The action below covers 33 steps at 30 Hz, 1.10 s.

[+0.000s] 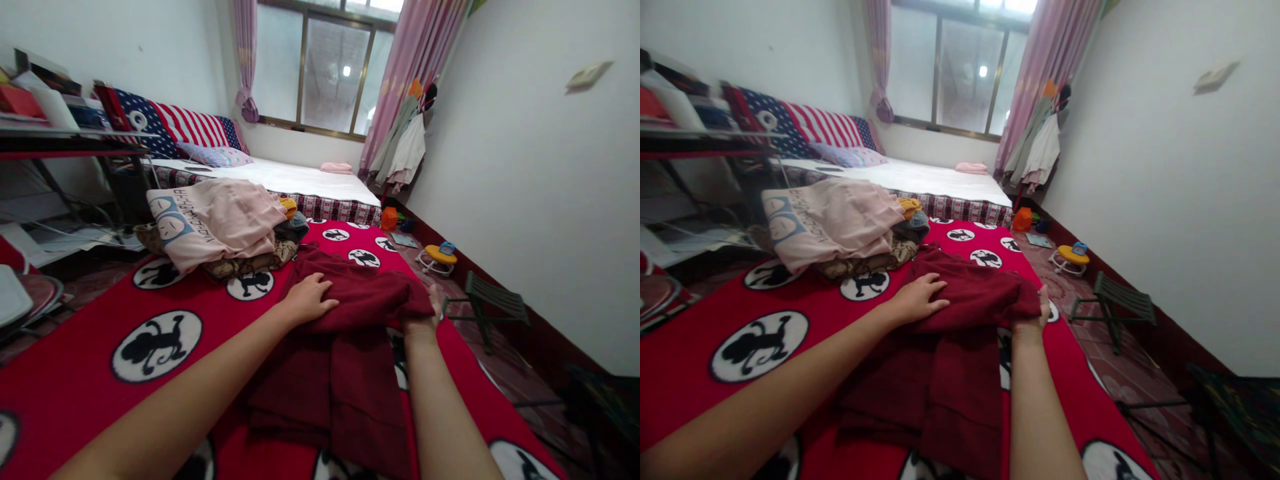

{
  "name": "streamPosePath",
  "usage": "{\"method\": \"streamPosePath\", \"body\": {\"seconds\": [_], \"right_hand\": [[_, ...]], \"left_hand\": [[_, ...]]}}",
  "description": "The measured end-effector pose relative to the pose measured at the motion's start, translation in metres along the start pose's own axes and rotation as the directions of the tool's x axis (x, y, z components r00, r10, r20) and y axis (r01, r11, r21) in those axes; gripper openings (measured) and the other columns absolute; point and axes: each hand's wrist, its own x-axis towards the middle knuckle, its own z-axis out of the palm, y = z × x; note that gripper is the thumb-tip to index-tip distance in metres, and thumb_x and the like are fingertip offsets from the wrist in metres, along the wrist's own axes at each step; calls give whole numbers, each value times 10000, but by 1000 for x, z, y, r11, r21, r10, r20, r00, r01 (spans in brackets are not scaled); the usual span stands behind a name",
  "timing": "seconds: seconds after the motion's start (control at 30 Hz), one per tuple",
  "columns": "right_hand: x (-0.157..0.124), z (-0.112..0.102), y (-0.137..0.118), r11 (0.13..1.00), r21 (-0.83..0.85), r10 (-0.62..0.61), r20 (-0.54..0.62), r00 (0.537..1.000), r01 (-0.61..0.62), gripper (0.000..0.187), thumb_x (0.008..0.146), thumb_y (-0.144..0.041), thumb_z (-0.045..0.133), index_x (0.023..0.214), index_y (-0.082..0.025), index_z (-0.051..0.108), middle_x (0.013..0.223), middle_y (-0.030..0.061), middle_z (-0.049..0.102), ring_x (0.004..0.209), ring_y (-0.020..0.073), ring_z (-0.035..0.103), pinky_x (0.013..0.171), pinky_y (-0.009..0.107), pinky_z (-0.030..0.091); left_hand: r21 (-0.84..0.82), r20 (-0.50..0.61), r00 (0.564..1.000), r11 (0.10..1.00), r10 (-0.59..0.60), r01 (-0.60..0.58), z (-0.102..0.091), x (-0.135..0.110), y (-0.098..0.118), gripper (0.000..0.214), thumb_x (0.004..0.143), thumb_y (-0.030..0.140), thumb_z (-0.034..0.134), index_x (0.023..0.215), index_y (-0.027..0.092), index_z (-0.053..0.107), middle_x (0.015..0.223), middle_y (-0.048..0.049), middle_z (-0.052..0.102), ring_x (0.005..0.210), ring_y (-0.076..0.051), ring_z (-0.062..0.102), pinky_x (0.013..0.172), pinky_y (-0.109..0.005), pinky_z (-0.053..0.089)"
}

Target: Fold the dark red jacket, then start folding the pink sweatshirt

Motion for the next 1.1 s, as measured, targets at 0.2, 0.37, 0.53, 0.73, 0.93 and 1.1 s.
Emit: {"method": "streamPosePath", "body": {"seconds": [0.2,0.37,0.53,0.73,0.93,1.1], "right_hand": [[-26,55,6,949,-297,194,266,944,-111,739,781,-825,348,1075,-248,706,1147,82,703,1234,263,550,1059,451,404],[-35,66,34,766,-643,285,330,900,-7,795,766,-840,368,1088,-206,723,1180,116,688,1192,294,577,1061,455,394],[-32,61,36,568,-799,126,323,938,198,536,759,-636,635,1046,-192,724,1054,106,728,1003,269,663,916,413,499],[-32,56,8,374,-908,309,316,897,191,432,651,-367,786,1042,-192,724,987,69,739,853,207,677,719,300,539],[-22,37,2,451,-889,181,4,983,-79,275,653,-376,765,766,-135,697,683,68,709,525,127,609,416,189,426],[-25,43,22,553,-821,146,-76,986,-145,295,573,-296,802,791,-157,660,607,30,673,484,133,611,422,204,440]], "left_hand": [[-87,-50,996,994,-68,64,25,-7,-32,932,661,696,659,1432,224,431,1569,-136,259,1454,-350,188,1171,-549,137],[-587,-362,891,810,-274,11,27,-7,-52,519,793,365,580,1260,138,567,1300,-152,598,1202,-260,572,1050,-427,429],[-636,-468,801,772,-373,-11,20,-9,-57,264,815,294,551,1001,155,677,1025,-97,706,972,-223,657,928,-395,512],[-351,-560,829,908,-9,-228,4,-17,-22,275,831,240,598,1096,211,666,1191,-71,628,1142,-212,561,1037,-380,419],[-117,-310,889,914,338,-388,-2,-27,21,219,822,366,663,997,243,709,1052,-48,657,1021,-211,560,935,-365,421],[93,-142,897,908,419,-409,8,-29,32,304,764,381,701,1034,241,696,978,-46,644,900,-214,559,802,-357,424]]}}
